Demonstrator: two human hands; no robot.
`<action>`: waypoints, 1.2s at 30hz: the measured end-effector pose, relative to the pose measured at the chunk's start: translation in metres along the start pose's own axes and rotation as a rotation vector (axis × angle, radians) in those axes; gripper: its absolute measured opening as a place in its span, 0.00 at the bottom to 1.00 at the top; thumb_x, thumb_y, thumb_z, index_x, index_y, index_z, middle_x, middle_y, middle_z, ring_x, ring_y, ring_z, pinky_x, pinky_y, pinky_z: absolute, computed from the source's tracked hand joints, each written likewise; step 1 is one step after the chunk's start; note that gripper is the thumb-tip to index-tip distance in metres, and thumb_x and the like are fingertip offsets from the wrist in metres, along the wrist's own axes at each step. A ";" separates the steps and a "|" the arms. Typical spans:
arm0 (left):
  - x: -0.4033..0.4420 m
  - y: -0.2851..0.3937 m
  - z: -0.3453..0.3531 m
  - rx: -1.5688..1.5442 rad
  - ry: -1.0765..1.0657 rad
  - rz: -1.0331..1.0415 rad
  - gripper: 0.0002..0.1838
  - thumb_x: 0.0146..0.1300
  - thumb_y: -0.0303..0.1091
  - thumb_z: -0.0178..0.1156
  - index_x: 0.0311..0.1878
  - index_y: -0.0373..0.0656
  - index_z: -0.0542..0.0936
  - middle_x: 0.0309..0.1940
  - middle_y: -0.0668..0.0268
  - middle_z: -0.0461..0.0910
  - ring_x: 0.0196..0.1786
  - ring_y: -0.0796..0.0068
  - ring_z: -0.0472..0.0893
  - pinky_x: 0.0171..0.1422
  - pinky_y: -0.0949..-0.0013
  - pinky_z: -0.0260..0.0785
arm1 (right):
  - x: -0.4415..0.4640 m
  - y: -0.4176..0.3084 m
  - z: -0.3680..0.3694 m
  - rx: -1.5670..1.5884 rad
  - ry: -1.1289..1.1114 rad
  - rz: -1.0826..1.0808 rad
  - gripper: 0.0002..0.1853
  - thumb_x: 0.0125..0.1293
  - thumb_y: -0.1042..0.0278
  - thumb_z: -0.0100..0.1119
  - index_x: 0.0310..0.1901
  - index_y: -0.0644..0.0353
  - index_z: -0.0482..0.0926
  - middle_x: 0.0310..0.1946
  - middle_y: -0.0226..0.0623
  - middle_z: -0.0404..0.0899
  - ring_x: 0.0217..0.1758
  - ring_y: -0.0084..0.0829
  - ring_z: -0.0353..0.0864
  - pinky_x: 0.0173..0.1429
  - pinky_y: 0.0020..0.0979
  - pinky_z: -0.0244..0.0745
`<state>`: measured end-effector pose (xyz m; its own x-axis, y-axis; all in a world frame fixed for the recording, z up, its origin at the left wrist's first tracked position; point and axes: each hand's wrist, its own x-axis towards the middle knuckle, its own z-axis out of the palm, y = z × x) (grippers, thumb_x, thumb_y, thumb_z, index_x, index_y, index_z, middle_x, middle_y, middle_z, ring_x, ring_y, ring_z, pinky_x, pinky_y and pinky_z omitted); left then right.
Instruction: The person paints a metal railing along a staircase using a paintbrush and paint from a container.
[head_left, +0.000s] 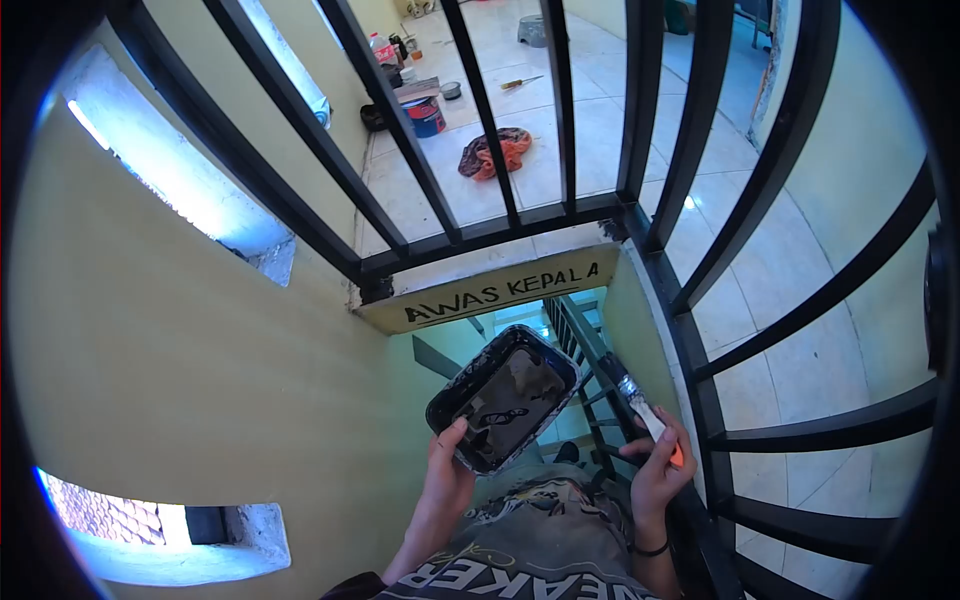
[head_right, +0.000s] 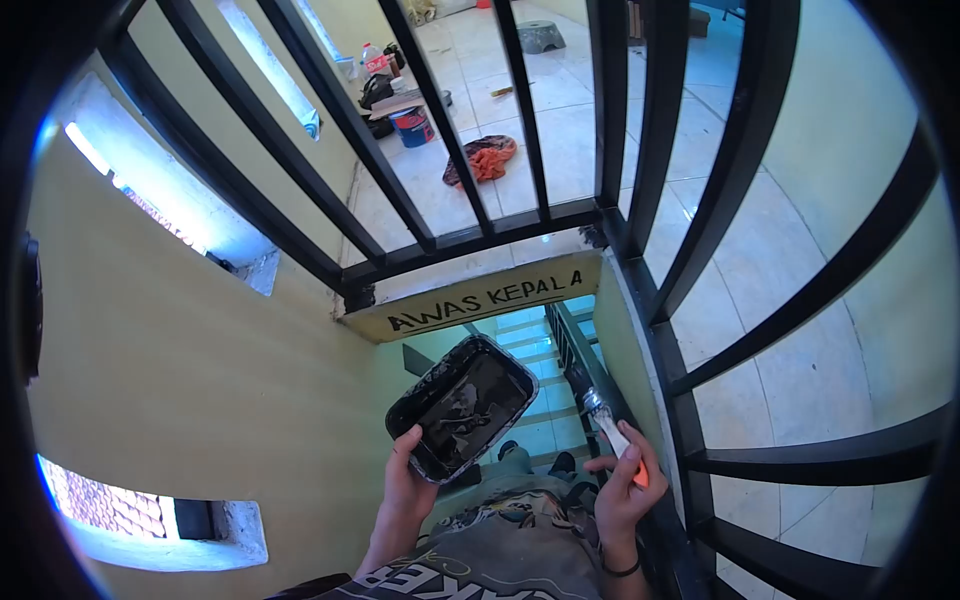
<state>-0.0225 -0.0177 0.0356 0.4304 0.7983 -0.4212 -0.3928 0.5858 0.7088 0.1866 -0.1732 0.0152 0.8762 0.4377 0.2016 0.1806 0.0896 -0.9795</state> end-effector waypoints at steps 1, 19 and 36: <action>-0.002 0.005 0.008 0.006 -0.007 -0.019 0.28 0.73 0.40 0.58 0.72 0.38 0.69 0.65 0.61 0.78 0.66 0.67 0.78 0.72 0.60 0.68 | -0.003 -0.009 -0.004 0.006 0.008 0.006 0.20 0.82 0.66 0.44 0.57 0.79 0.76 0.41 0.58 0.86 0.25 0.33 0.88 0.32 0.26 0.80; 0.010 -0.019 0.034 0.079 -0.017 -0.098 0.24 0.71 0.39 0.61 0.67 0.42 0.73 0.58 0.64 0.81 0.58 0.72 0.82 0.62 0.64 0.74 | -0.001 -0.044 -0.022 -0.054 0.015 -0.268 0.24 0.83 0.57 0.45 0.58 0.76 0.74 0.43 0.60 0.85 0.30 0.40 0.90 0.47 0.35 0.85; 0.047 0.012 0.043 0.188 -0.104 -0.202 0.25 0.70 0.38 0.63 0.67 0.39 0.73 0.61 0.63 0.79 0.63 0.72 0.77 0.67 0.64 0.69 | -0.005 -0.069 0.009 -0.107 0.201 -0.191 0.25 0.81 0.58 0.45 0.58 0.78 0.74 0.39 0.59 0.86 0.29 0.43 0.90 0.49 0.39 0.85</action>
<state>0.0274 0.0206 0.0485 0.5694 0.6436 -0.5114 -0.1370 0.6877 0.7129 0.1657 -0.1736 0.0813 0.8907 0.2355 0.3888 0.3875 0.0539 -0.9203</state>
